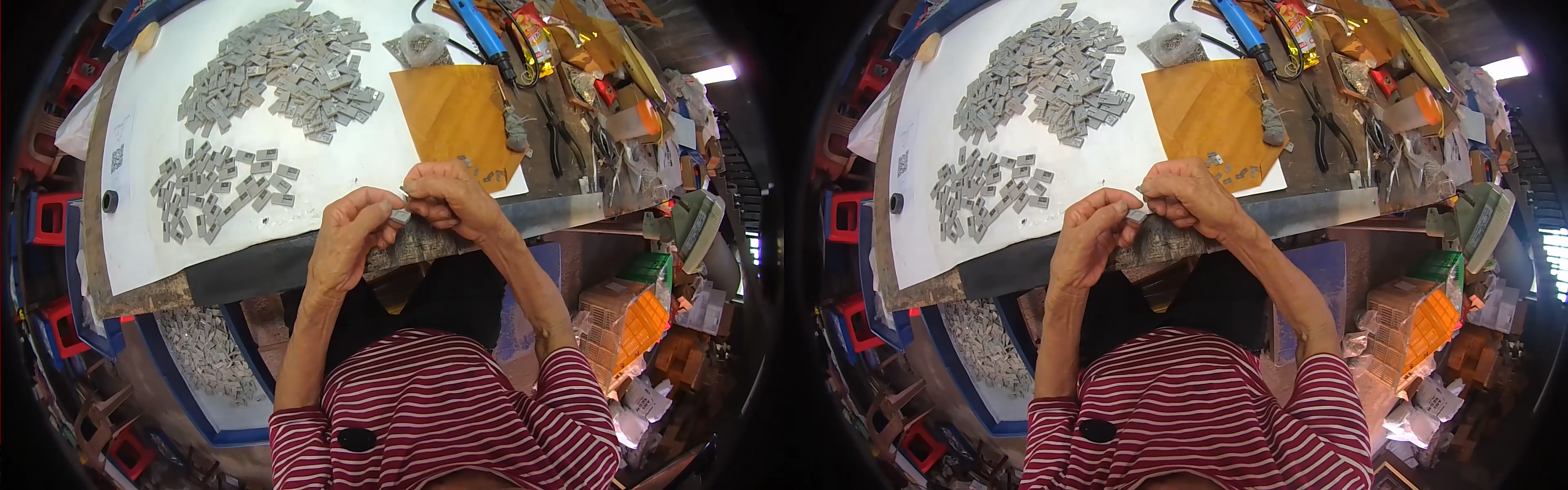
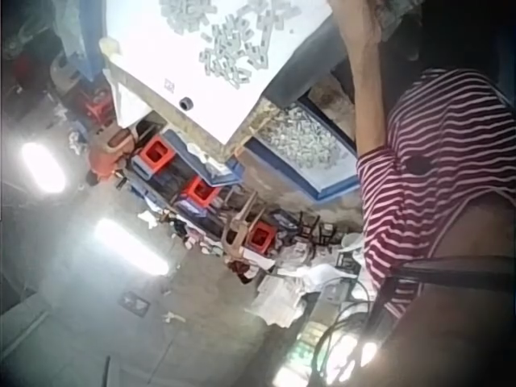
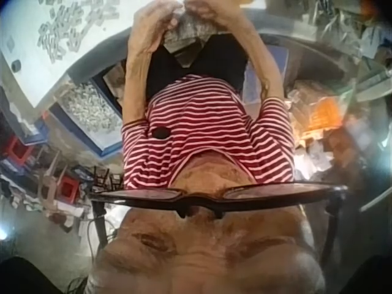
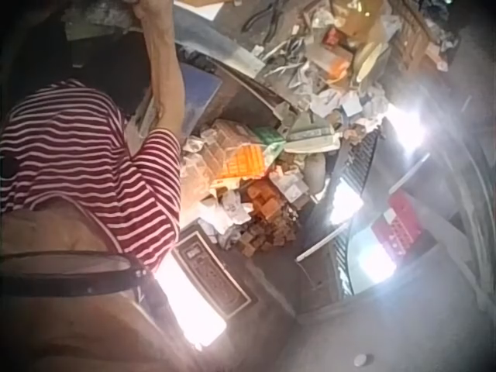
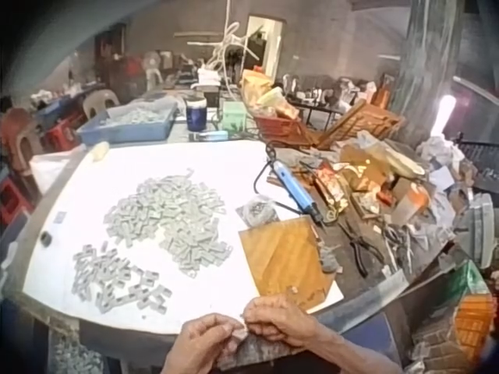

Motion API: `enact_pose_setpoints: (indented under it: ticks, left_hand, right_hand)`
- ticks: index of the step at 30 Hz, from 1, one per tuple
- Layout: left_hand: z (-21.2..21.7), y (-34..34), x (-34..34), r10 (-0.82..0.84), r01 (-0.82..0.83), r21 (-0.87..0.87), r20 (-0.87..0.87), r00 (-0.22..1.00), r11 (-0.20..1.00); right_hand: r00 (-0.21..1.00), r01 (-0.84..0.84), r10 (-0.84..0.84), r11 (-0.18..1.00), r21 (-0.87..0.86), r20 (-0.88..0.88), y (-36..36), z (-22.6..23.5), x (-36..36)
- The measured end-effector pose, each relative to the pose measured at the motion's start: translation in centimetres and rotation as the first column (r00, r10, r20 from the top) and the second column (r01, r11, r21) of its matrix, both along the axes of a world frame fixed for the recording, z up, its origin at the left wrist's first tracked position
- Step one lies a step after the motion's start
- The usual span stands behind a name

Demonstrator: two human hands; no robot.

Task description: The person is manually assembling small metal parts on a workbench.

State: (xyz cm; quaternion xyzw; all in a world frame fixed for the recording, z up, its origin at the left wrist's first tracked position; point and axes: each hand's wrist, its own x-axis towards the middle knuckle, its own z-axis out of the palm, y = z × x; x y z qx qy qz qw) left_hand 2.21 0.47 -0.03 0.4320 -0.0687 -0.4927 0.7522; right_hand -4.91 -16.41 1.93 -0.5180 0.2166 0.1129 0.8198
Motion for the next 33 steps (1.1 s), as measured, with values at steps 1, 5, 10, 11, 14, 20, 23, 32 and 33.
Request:
enact_pose_setpoints:
  ticks: [1, 5, 10, 11, 14, 20, 23, 32, 33]
  left_hand:
    - [0.1, 0.1, -0.1, 0.003, -0.005, 0.031, 0.040, 0.999, 0.999]
    - [0.1, 0.1, -0.5, 0.066, -0.073, 0.041, 0.157, 0.985, 0.996]
    - [0.0, 0.0, -0.9, 0.111, -0.155, 0.102, 0.347, 0.931, 0.983]
    - [-0.1, 0.0, -0.9, 0.110, -0.153, 0.102, 0.346, 0.932, 0.983]
    - [-0.3, 0.0, -1.0, 0.143, -0.178, 0.080, 0.324, 0.935, 0.981]
    - [-0.1, -0.1, -1.1, 0.099, -0.158, 0.124, 0.387, 0.917, 0.980]
    - [-0.1, -0.2, -1.2, 0.091, -0.152, 0.130, 0.390, 0.916, 0.980]
    - [0.4, 0.1, -1.5, 0.031, -0.135, 0.183, 0.480, 0.877, 0.974]
    - [0.6, 0.1, -1.5, 0.023, -0.128, 0.187, 0.479, 0.877, 0.974]
  right_hand:
    - [1.000, -0.012, 0.012, 1.000, -0.021, 0.003, 0.0, 0.0, 0.0]
    - [1.000, 0.009, -0.008, 0.999, -0.047, 0.013, 0.3, 0.3, 0.0]
    - [0.997, 0.023, -0.007, 0.980, -0.197, 0.080, 0.4, 0.3, -0.3]
    - [0.997, 0.023, -0.008, 0.980, -0.197, 0.079, 0.3, 0.2, -0.5]
    - [0.997, 0.017, -0.001, 0.978, -0.209, 0.079, 0.1, 0.1, -0.8]
    - [0.998, -0.056, 0.065, 0.962, -0.266, 0.024, 0.1, 0.3, -1.1]
    - [0.998, -0.056, 0.059, 0.957, -0.286, 0.002, 0.0, 0.4, -1.0]
    - [0.985, -0.166, 0.146, 0.944, -0.284, -0.091, -0.4, 0.5, -0.8]
    - [0.984, -0.176, 0.157, 0.942, -0.287, -0.087, -0.5, 0.6, -0.8]
